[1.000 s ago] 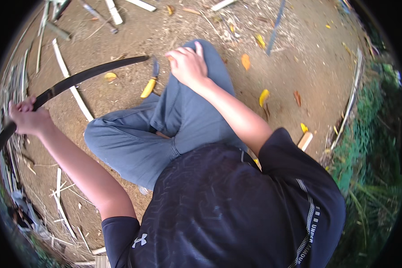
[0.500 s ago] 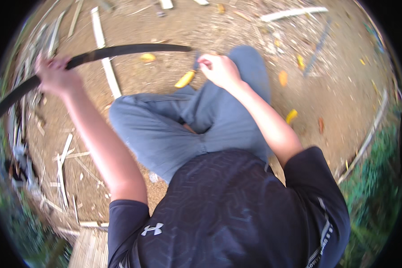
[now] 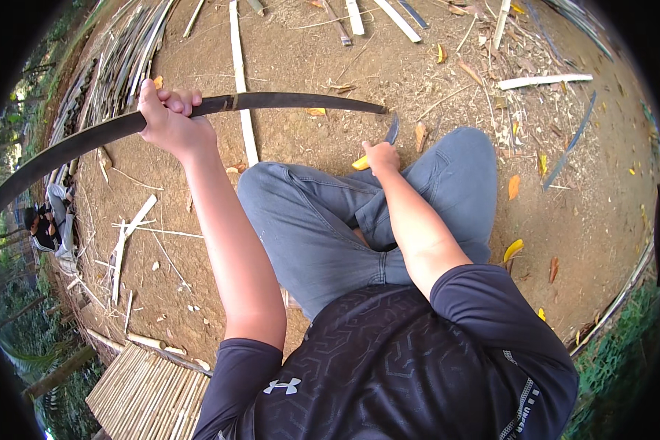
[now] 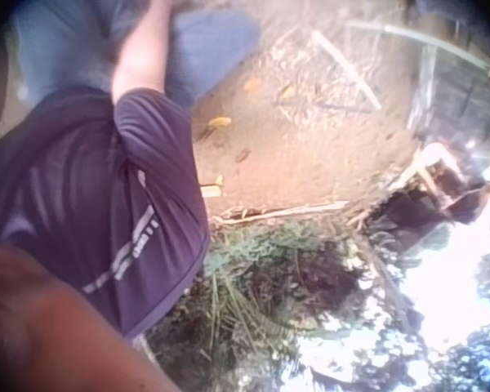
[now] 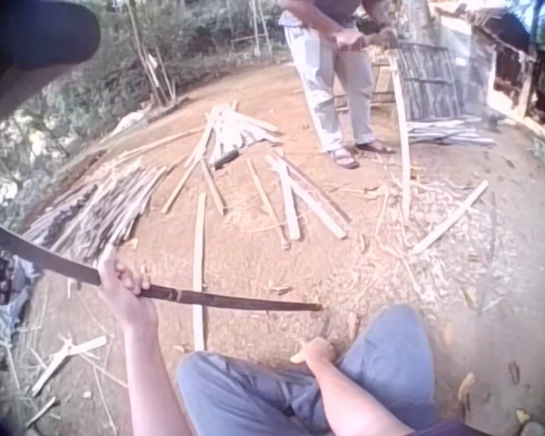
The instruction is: The person whittles a long strip of bamboo using a knife while sitting cross-legged on the ground.
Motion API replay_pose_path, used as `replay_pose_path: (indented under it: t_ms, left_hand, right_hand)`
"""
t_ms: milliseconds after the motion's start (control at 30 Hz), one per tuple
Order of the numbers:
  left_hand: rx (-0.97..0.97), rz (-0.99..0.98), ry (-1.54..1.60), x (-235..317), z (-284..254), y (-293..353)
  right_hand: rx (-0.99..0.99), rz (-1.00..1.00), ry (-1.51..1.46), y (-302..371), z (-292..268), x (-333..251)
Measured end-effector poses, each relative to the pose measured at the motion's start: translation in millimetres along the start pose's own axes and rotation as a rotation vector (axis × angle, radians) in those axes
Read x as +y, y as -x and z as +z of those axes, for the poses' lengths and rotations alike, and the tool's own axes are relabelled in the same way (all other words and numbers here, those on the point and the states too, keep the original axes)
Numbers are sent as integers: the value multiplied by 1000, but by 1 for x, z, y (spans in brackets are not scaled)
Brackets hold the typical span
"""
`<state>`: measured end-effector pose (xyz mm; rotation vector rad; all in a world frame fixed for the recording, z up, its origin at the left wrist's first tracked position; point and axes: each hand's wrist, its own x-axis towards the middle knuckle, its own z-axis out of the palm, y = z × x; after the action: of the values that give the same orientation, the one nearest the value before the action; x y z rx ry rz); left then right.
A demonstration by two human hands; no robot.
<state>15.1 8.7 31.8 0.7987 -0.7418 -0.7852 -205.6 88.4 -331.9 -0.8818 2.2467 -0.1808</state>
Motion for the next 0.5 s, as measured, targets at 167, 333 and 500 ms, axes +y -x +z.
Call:
replay_pose_path:
  t_ms: [167,333,500]
  left_hand:
    - [19,21,-20,2,-10,-5]
    - [-7,16,-16,-6,-2,-11]
    - [-5,35,1,-1,-1,-6]
  right_hand:
    - [-321,173,-275,7,-15,7]
    - [-421,353,-963,7,-36,-1]
    - [-389,254,-1224,33,-97,-17]
